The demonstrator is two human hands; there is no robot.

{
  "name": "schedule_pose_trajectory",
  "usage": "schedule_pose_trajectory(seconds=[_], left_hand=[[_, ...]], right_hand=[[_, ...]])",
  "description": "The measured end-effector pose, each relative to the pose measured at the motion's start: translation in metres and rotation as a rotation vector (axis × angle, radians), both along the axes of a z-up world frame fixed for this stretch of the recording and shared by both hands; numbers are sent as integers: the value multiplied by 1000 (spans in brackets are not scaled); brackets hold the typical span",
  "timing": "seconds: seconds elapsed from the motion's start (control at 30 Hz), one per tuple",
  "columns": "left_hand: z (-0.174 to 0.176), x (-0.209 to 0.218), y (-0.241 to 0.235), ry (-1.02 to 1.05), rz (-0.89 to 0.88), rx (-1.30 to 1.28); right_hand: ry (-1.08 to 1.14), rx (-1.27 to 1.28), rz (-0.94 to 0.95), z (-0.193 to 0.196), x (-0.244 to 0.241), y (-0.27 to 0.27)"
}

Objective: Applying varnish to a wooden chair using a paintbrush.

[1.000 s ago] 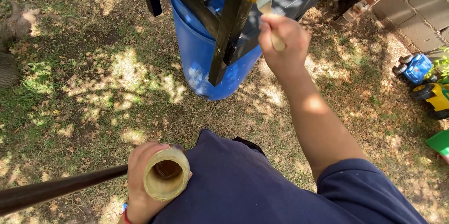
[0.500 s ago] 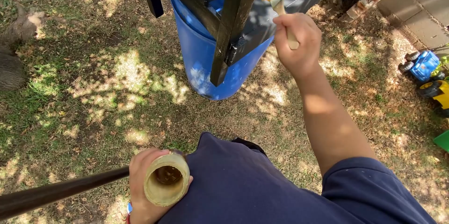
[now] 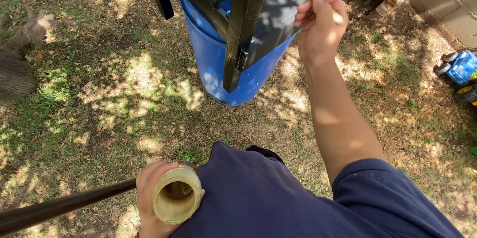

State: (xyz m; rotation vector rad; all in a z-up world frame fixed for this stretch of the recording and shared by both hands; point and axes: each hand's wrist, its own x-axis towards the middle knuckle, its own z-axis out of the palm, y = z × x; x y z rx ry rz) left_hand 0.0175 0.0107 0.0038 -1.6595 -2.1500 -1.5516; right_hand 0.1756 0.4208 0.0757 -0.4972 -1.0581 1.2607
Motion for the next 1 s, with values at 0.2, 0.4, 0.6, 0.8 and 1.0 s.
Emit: schedule_pose_trajectory(seconds=[0.2,0.4,0.6,0.8,1.0], left_hand=[[8,11,15,-8,14,-52],[10,29,39,-17,74,-92],[15,48,67,-8,125,-127],[18,64,99,8,73,-136],[16,95,125,33,107,-137]], right_hand=[[22,60,-25,-8,-26,-21],[-78,68,278,-25,-31,-72],[10,-64,24,-13,6,16],[-345,677,118,-34,29,3],[-453,1036,-7,-32,0,21]])
